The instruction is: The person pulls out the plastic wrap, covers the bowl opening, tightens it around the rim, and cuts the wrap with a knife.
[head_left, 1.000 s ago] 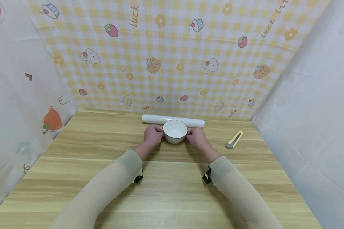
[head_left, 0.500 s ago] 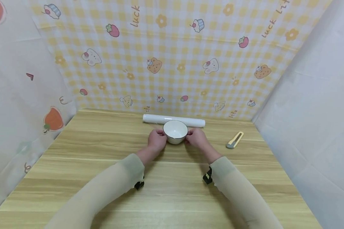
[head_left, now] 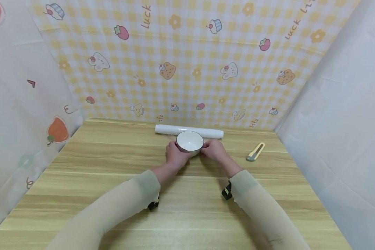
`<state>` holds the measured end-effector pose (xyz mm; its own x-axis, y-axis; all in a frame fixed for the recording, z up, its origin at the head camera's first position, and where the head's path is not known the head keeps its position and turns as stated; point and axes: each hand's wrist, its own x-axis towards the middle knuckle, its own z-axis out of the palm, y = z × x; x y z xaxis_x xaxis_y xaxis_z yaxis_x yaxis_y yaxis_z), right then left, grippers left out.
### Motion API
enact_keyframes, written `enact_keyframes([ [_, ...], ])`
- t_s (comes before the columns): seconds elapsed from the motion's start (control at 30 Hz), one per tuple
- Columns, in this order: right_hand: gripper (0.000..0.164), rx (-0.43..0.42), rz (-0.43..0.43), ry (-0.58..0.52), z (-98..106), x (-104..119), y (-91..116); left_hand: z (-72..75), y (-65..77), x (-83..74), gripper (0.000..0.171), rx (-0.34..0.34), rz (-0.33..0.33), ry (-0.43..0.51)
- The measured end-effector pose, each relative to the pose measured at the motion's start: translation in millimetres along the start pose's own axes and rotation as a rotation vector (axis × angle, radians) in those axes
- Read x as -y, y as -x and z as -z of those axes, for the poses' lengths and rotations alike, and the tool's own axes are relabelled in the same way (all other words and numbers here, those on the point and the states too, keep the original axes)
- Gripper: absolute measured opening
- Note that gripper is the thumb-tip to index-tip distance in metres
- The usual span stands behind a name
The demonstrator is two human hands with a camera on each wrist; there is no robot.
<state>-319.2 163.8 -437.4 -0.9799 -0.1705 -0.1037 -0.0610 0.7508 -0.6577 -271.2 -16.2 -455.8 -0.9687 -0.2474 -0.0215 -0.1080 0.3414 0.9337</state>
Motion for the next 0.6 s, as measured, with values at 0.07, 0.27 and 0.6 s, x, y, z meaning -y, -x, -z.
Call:
enact_keyframes([
  [0.07, 0.015, 0.009, 0.001, -0.005, 0.5, 0.6, 0.4, -0.7, -0.2, 0.5, 0.091, 0.002, -0.003, -0.003],
  [0.27, 0.014, 0.046, -0.006, -0.05, 3.2, 4.5, 3.6, -5.1, -7.3, 8.8, 0.113, 0.042, 0.022, -0.01],
  [0.6, 0.02, 0.109, 0.048, -0.08, 5.6, 0.1, 4.0, -4.1, 1.2, 0.2, 0.135, 0.023, 0.009, -0.102],
])
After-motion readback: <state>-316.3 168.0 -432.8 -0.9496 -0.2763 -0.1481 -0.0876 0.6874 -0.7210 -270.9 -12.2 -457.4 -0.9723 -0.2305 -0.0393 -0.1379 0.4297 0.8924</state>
